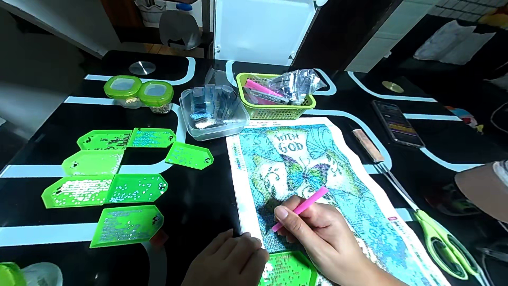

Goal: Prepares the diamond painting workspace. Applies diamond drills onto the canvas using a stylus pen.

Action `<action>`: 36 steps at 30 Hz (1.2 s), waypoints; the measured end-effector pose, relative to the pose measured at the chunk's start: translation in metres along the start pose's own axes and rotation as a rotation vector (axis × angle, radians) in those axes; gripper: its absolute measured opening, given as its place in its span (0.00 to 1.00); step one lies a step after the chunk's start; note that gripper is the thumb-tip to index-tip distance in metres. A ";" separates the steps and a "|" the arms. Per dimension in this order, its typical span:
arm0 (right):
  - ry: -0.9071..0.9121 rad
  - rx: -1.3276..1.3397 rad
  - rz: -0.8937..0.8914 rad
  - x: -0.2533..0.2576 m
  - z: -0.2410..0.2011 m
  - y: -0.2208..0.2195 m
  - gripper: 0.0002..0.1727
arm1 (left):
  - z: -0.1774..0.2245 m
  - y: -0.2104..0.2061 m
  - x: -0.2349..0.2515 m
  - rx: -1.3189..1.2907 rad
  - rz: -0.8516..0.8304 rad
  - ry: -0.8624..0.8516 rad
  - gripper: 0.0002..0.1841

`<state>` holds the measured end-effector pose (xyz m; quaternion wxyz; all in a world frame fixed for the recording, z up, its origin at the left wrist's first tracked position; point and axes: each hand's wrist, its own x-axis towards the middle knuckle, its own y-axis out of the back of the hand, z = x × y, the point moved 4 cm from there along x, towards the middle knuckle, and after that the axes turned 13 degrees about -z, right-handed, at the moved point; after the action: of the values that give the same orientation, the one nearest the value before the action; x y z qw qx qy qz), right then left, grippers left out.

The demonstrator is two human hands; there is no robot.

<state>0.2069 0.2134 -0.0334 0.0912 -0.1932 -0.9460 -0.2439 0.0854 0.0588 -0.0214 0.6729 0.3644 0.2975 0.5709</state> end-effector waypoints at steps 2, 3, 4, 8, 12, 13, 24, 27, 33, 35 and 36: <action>-0.001 -0.010 -0.009 0.000 0.000 -0.001 0.18 | 0.000 0.000 0.000 -0.008 0.004 0.000 0.21; -0.002 -0.018 -0.011 0.001 -0.001 -0.001 0.18 | 0.000 0.000 0.000 -0.006 0.003 0.000 0.21; 0.000 -0.032 -0.011 0.001 -0.001 -0.001 0.18 | 0.000 0.000 0.000 -0.004 0.002 0.001 0.21; 0.037 -0.161 -0.019 0.000 -0.007 -0.003 0.18 | 0.000 -0.001 0.000 0.009 0.015 0.000 0.21; 0.066 -0.303 -0.036 0.001 -0.012 -0.004 0.19 | 0.000 0.000 0.000 0.003 0.006 0.001 0.21; 0.074 -0.312 -0.041 0.002 -0.013 -0.005 0.19 | 0.000 0.000 0.000 0.000 0.005 0.001 0.21; 0.077 -0.316 -0.053 0.002 -0.012 -0.005 0.20 | 0.000 0.000 0.000 0.002 0.002 0.007 0.21; 0.076 -0.309 -0.059 0.002 -0.012 -0.005 0.20 | 0.000 -0.001 0.000 0.000 0.004 0.004 0.21; 0.073 -0.316 -0.049 0.001 -0.012 -0.006 0.20 | -0.001 -0.001 0.000 0.011 -0.001 0.005 0.22; 0.071 -0.320 -0.047 0.001 -0.012 -0.006 0.20 | -0.001 -0.001 0.000 0.012 0.002 0.004 0.22; 0.070 -0.317 -0.045 0.001 -0.012 -0.006 0.20 | -0.001 -0.001 0.000 0.012 0.002 0.003 0.22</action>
<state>0.2042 0.2027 -0.0258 0.0867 -0.1751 -0.8960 -0.3987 0.0851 0.0588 -0.0225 0.6695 0.3678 0.3017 0.5704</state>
